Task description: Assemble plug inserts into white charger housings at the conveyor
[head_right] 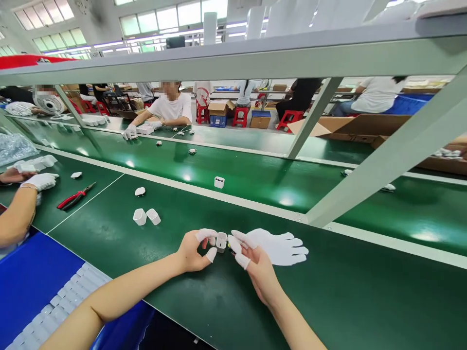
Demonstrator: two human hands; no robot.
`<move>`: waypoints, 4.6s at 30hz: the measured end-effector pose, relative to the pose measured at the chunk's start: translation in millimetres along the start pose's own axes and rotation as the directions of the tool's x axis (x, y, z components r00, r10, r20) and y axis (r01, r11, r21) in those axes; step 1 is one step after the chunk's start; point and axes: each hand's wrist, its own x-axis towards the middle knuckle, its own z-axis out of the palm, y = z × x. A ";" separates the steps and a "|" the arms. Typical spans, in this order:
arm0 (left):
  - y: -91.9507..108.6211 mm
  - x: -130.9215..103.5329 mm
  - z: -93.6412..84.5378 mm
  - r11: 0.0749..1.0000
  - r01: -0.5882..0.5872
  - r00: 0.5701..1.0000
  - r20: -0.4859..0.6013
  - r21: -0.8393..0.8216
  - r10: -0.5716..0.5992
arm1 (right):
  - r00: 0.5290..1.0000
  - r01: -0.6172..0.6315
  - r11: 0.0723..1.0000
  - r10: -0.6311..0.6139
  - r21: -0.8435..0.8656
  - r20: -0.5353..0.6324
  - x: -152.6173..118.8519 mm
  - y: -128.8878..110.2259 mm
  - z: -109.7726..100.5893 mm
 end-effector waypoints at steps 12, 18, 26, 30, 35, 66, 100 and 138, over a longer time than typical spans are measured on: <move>7.1 -9.8 20.9 0.949 -0.219 0.976 -0.048 -0.226 0.214 | 0.897 0.411 0.730 -0.430 -0.545 0.101 -22.7 7.6 15.2; 12.2 -9.3 14.7 0.957 -0.203 0.977 -0.109 -0.209 0.183 | 0.968 0.246 0.940 -0.249 -0.238 0.015 -20.6 16.9 14.9; 1.6 -10.4 11.4 0.933 -0.355 0.909 -0.212 0.060 0.359 | 0.966 -0.196 0.975 0.174 0.106 0.191 -22.2 -1.0 31.2; 8.2 -7.2 6.1 0.966 -0.210 0.975 -0.110 -0.151 0.195 | 0.953 -0.264 0.903 0.190 0.339 0.237 -22.3 2.6 36.9; 20.8 -3.6 2.7 0.886 -0.007 0.997 0.063 -0.464 0.041 | 0.950 -0.291 0.821 0.187 0.491 0.250 -21.0 15.5 36.5; 10.3 -6.4 7.6 0.901 -0.189 0.982 -0.071 -0.391 0.175 | 0.914 -0.374 0.789 0.226 0.488 0.335 -25.4 4.9 35.7; 27.1 -12.5 18.0 0.323 0.614 0.779 0.486 -0.720 -0.396 | 0.887 -0.460 0.654 0.304 0.601 0.348 -26.5 22.5 39.9; 19.6 -5.5 15.6 0.497 0.581 0.813 0.477 -0.645 -0.332 | 0.857 -0.508 0.602 0.424 0.616 0.292 -22.9 30.8 37.9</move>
